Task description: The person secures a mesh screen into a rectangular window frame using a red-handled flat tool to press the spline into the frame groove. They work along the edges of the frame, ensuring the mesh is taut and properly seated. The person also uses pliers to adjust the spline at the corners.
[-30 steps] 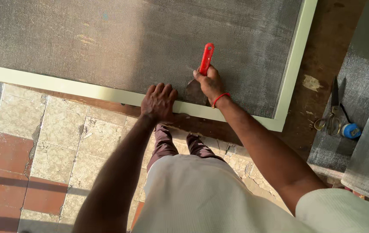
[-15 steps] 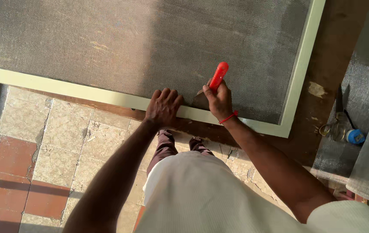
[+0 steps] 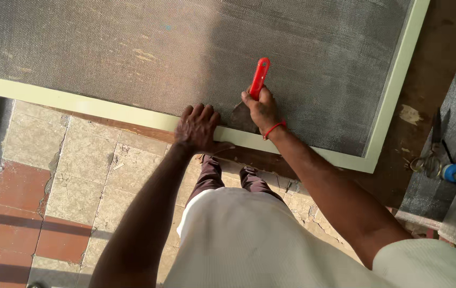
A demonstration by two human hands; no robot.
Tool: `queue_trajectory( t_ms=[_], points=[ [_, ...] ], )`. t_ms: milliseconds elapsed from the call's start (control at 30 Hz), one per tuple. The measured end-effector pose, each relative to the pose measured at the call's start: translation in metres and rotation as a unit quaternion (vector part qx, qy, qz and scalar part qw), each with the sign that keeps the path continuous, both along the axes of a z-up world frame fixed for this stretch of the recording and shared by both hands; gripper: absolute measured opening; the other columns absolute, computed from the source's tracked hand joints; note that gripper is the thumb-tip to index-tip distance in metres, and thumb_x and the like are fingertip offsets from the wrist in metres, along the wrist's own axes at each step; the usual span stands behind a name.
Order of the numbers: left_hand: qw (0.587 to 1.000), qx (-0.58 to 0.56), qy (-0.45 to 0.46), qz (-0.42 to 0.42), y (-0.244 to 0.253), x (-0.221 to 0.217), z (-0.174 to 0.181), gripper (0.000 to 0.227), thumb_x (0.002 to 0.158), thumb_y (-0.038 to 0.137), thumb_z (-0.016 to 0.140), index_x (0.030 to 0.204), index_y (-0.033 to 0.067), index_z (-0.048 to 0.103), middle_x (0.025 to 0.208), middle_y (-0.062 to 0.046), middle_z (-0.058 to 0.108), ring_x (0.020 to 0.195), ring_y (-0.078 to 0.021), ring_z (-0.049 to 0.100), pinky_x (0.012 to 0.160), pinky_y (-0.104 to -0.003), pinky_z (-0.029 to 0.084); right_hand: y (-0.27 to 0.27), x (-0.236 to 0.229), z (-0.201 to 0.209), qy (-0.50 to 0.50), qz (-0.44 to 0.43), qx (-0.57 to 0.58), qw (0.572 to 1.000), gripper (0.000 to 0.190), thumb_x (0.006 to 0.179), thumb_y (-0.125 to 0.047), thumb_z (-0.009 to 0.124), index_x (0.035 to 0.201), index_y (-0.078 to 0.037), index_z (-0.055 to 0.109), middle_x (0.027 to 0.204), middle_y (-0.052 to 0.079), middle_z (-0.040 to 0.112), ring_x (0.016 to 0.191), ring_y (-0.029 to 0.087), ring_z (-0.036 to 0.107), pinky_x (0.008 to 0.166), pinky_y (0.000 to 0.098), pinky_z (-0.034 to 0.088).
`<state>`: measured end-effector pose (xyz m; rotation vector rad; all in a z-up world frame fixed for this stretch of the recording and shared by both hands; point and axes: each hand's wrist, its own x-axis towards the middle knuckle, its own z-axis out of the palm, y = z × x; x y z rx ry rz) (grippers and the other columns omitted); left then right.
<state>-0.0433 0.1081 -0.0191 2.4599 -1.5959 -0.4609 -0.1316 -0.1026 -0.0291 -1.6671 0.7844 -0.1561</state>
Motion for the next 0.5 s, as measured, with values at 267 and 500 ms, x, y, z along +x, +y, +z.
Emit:
queue_trajectory(
  t_ms=[267,500],
  points=[
    [0.999,-0.019,0.027,0.001,0.001,0.004,0.002,0.091,0.066,0.091,0.065,0.108,0.0104,0.066,0.104,-0.008,0.056,0.101,-0.025,0.052,0.089,-0.042,0.04,0.051,-0.043,0.03,-0.162,0.046,-0.211,0.963,0.018,0.102,-0.019,0.066,0.108,-0.004,0.057,0.085,0.001,0.062,0.076,0.013,0.063,0.071,0.0308,0.052],
    [0.993,-0.113,0.025,0.011,-0.057,-0.022,0.013,0.084,0.078,0.083,0.061,0.119,0.0106,0.064,0.113,-0.008,0.059,0.109,-0.0268,0.054,0.091,-0.044,0.042,-0.031,-0.03,0.015,-0.132,-0.066,-0.074,0.986,0.015,0.1,-0.017,0.066,0.104,-0.004,0.057,0.085,-0.001,0.06,0.077,0.011,0.059,0.075,0.0299,0.052]
  ],
)
